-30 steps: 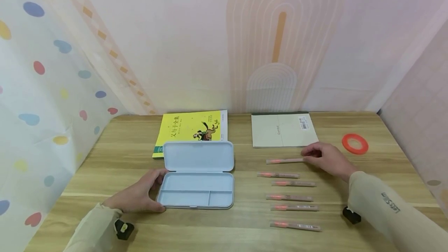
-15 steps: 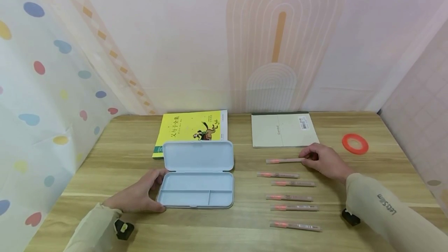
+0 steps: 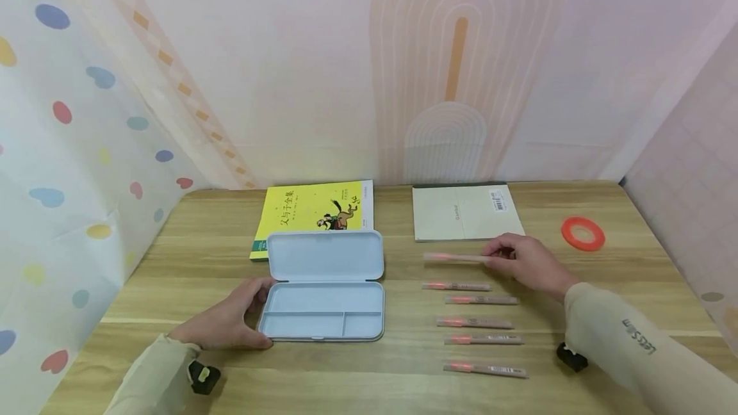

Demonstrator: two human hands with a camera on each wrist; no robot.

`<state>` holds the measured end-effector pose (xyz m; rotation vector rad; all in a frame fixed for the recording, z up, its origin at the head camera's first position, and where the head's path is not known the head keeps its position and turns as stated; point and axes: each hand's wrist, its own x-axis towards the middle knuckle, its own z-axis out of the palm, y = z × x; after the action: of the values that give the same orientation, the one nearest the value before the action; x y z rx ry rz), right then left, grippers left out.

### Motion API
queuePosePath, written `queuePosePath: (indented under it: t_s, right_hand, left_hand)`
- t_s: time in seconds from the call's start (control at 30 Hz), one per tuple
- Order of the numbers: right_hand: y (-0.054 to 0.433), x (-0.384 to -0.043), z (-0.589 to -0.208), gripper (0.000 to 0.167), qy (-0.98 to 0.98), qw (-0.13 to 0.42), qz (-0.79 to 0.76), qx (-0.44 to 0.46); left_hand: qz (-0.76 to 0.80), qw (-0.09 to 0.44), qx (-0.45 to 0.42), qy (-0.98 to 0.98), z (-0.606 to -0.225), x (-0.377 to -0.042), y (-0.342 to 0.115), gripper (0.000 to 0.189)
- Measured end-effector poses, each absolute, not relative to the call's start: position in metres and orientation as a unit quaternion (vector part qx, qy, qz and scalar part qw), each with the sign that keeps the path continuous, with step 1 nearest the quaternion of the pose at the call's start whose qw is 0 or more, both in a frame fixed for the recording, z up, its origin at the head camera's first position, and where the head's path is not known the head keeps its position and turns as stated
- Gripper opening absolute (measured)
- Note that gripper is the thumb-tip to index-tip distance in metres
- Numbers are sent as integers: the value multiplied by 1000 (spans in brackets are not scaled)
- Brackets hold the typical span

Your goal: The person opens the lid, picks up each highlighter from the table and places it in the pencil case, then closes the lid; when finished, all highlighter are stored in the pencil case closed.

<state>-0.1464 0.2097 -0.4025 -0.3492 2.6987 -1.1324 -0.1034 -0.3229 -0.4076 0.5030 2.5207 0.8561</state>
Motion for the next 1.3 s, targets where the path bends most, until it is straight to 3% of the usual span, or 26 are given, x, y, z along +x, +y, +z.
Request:
queuePosePath:
  t_s: [0.47, 1.07, 1.3]
  right_hand:
    - [137, -137, -385, 7, 876, 113, -428, -189]
    - [38, -125, -402, 4, 884, 76, -398, -233]
    - [19, -118, -411, 4, 896, 30, -363, -255]
  left_hand:
    - [320, 199, 204, 903, -408, -104, -323, 93]
    - [318, 201, 196, 906, -410, -104, -324, 92]
    - [318, 199, 201, 905, -410, -104, -324, 92]
